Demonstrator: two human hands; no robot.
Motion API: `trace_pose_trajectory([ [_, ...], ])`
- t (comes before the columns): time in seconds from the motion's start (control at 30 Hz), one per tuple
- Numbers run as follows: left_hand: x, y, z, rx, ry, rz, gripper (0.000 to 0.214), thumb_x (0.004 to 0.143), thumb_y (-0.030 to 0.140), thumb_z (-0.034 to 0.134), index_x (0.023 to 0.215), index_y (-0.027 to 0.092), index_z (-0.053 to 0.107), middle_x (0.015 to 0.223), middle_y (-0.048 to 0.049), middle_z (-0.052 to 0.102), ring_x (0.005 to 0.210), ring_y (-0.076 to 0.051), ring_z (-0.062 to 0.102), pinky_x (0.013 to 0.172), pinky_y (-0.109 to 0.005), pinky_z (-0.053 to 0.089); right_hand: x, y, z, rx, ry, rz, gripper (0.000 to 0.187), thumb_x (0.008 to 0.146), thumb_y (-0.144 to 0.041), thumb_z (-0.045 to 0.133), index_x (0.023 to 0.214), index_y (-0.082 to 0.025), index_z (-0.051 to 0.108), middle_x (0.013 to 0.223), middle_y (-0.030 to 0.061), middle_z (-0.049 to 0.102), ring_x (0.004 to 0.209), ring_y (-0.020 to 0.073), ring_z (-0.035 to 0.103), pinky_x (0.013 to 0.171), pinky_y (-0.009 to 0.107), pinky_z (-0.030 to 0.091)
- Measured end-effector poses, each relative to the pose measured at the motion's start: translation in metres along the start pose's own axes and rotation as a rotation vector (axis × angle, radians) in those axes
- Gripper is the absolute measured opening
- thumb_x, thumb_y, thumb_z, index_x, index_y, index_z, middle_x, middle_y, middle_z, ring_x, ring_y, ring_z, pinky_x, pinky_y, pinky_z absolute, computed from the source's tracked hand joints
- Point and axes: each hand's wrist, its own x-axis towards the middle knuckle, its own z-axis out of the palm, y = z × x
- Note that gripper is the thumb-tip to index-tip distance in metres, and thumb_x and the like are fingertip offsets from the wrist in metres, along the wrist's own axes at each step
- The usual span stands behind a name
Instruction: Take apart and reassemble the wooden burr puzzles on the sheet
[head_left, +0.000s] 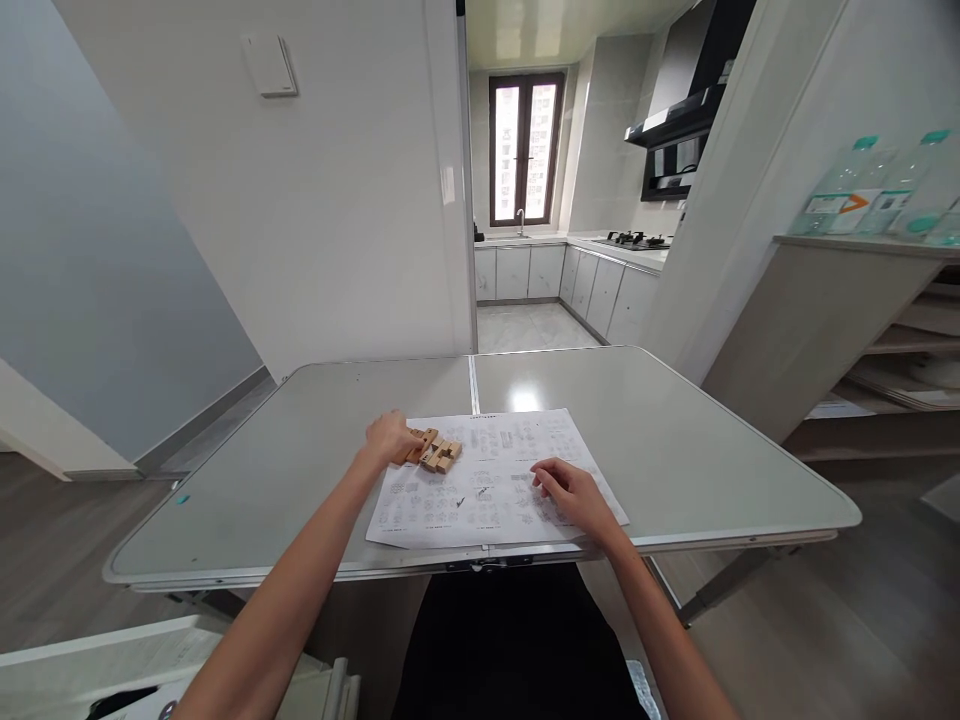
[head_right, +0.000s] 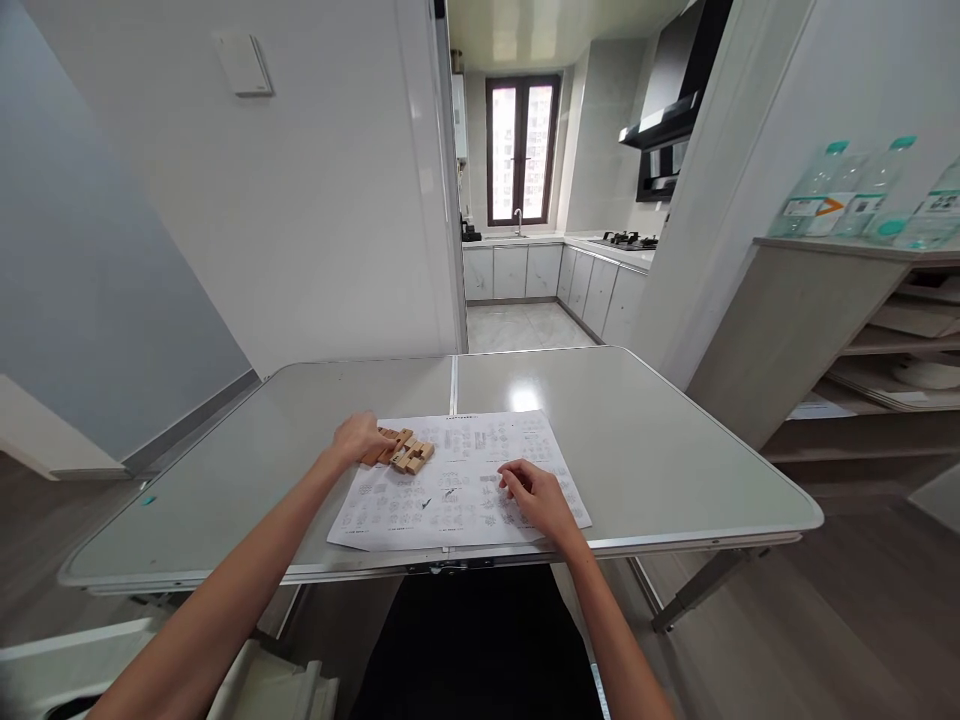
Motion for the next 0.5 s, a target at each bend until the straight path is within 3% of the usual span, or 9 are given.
trace_pose_trajectory([
  [0.17, -0.0009, 0.0005, -0.0018, -0.001, 0.025, 0.008, 0.038, 0.099, 0.037, 0.067, 0.13, 0.016, 0.063, 0.13, -0.0109, 0.066, 0.111, -0.026, 0.068, 0.093, -0.046, 0.059, 0.0006, -0.0007, 0.0003, -0.001, -0.004, -0.002, 0.038, 0.097, -0.056, 0.053, 0.101, -0.023, 0.071, 0.086, 0.0046, 0.075, 0.07, 0.0197, 0.065, 0.062, 0.031, 0.047],
  [0.3, -0.002, -0.0013, -0.0015, -0.017, 0.094, 0.01, 0.035, 0.082, 0.046, 0.08, 0.095, 0.014, 0.071, 0.096, -0.0102, 0.074, 0.09, -0.025, 0.07, 0.07, -0.029, 0.052, 0.0016, -0.0006, 0.001, -0.002, -0.003, -0.002, 0.039, 0.097, -0.058, 0.054, 0.1, -0.023, 0.071, 0.088, 0.0047, 0.076, 0.071, 0.0202, 0.066, 0.063, 0.031, 0.048],
  [0.37, -0.0019, -0.0026, -0.0011, -0.024, 0.125, 0.012, 0.036, 0.073, 0.049, 0.082, 0.08, 0.016, 0.069, 0.084, -0.0093, 0.073, 0.083, -0.025, 0.07, 0.061, -0.026, 0.044, 0.0019, -0.0008, 0.001, -0.006, -0.003, -0.003, 0.039, 0.097, -0.058, 0.054, 0.1, -0.023, 0.071, 0.087, 0.0044, 0.076, 0.071, 0.0202, 0.066, 0.063, 0.031, 0.049],
  [0.5, -0.0008, -0.0048, 0.0002, -0.023, 0.156, 0.026, 0.034, 0.067, 0.047, 0.082, 0.069, 0.019, 0.063, 0.076, -0.0083, 0.071, 0.08, -0.025, 0.07, 0.057, -0.026, 0.039, 0.0014, -0.0018, 0.0004, -0.006, -0.004, -0.001, 0.039, 0.097, -0.058, 0.053, 0.1, -0.023, 0.071, 0.088, 0.005, 0.076, 0.072, 0.0206, 0.067, 0.064, 0.031, 0.049],
])
